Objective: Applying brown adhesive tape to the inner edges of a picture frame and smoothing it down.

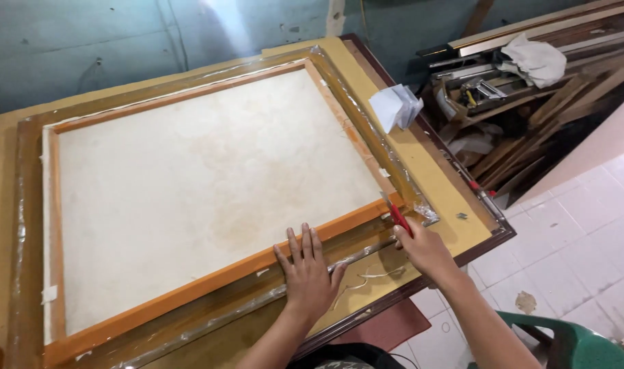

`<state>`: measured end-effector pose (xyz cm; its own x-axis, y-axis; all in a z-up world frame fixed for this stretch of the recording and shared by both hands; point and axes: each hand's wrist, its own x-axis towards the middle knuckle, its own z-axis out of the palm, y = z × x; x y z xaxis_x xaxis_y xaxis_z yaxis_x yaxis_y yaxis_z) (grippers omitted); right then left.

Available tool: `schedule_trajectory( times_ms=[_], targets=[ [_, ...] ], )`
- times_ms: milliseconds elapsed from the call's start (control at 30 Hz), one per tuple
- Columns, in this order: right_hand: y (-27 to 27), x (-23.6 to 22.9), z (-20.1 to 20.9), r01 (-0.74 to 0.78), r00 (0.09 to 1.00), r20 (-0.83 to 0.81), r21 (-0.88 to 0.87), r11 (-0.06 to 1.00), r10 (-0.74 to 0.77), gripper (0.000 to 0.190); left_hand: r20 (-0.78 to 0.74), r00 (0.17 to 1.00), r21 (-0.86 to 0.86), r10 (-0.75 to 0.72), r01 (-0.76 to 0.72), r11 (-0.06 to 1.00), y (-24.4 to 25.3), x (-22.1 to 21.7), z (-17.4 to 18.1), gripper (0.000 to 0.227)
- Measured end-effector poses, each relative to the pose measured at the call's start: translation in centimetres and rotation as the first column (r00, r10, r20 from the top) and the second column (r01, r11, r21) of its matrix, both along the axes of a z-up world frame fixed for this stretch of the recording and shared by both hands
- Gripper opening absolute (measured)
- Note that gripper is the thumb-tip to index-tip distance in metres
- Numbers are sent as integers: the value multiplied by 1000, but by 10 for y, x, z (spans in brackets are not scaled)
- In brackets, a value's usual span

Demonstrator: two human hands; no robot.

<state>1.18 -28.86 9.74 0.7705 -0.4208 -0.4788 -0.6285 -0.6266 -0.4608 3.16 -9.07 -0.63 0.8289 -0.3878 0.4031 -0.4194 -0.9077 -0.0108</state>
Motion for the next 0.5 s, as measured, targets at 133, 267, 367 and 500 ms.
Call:
schedule_trajectory(
  times_ms=[133,267,367,500],
  targets=[
    [-15,5,30,3,995,-98,-101,995,-13,50,-58,998,-15,-36,35,999,-44,7,7,81],
    [-34,13,35,-92,990,-125,-178,980,70,47,-135,979,-49,-155,150,988,-82,16,12,76],
    [-39,16,44,-167,980,-142,-192,967,141,47,-293,918,-98,-266,248,964,-104,21,35,70],
    [-47,21,38,-251,962,-156,-185,950,224,49,-431,849,-137,-305,272,952,-122,25,36,70]
  ],
)
